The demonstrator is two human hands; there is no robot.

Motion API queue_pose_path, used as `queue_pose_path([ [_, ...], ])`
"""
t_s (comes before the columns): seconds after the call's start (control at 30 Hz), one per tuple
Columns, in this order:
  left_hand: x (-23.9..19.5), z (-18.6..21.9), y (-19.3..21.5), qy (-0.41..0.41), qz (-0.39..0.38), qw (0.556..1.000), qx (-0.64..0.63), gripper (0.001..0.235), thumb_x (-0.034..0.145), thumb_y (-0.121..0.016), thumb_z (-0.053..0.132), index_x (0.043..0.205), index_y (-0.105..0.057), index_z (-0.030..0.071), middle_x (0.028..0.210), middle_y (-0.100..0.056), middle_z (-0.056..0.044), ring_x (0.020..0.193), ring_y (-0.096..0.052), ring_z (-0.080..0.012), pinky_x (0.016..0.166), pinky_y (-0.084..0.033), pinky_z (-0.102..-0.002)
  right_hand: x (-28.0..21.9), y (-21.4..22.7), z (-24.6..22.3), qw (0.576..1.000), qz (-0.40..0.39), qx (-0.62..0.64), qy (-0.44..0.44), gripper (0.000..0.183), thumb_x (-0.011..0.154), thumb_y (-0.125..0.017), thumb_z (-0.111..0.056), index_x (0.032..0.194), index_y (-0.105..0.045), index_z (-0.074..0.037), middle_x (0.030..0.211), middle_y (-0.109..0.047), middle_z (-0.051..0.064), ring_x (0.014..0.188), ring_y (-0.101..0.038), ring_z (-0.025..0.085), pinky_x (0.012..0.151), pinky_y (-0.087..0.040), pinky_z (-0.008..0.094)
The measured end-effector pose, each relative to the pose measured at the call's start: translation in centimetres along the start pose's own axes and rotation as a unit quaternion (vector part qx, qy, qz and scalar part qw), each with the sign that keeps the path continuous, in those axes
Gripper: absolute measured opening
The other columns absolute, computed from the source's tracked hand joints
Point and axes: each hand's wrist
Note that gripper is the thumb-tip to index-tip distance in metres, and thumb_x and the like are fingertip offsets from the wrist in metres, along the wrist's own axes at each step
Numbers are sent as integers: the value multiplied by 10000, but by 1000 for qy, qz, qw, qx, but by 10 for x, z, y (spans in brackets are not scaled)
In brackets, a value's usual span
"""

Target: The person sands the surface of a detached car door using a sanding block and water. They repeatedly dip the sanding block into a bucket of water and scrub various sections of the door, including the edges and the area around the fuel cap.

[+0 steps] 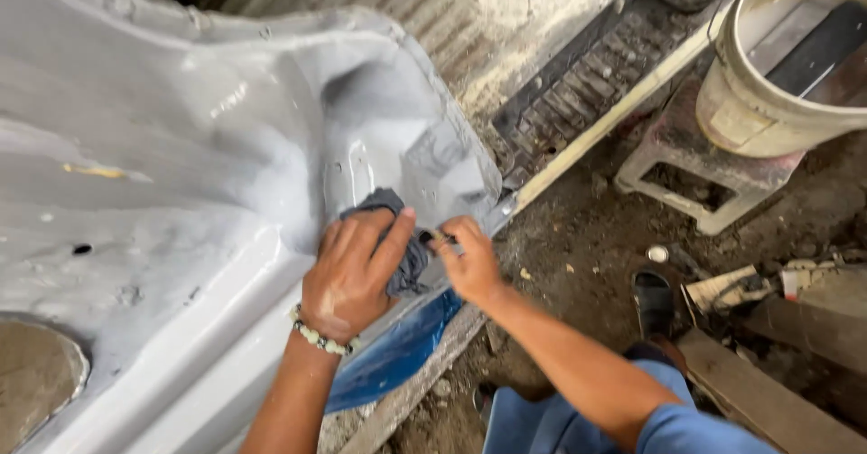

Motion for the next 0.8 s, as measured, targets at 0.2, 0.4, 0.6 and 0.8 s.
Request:
queue_pose_path([
  [0.2,-11,12,-1,12,1,1000,-2,763,687,-808,43,1411,-568,28,1238,-604,-162,1103,-610,-360,961,-474,-488,-19,5,0,1000,-13,-6,-6,145,888,-703,-19,999,-615,15,956,-625,185,898,-631,378,792,-508,412],
  [0.4,-18,15,0,26,-25,999,-11,821,609,-794,39,1400,-575,33,1220,-613,-152,1108,-619,-357,958,-480,-489,-25,6,-4,1000,-19,11,-13,163,863,-674,-18,1008,-609,16,968,-615,180,919,-620,393,824,-509,415],
  [0.6,0,11,8,20,-3,1000,7,831,596,-828,52,1390,-584,45,1214,-617,-137,1101,-617,-342,946,-479,-481,5,6,-13,1000,-17,-9,-4,143,898,-699,-41,1001,-614,9,956,-607,177,910,-604,399,797,-497,431],
  [0.8,0,8,3,7,20,1000,-5,819,616,-862,89,1384,-580,31,1215,-609,-145,1102,-610,-348,953,-485,-478,5,7,-7,999,-31,-3,18,147,914,-676,-34,1036,-603,5,976,-597,168,929,-599,375,806,-487,432],
])
Point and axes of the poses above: each hand's wrist, its own x-axis towards the middle knuckle, its own y-axis out of the back of the hand, z = x × y
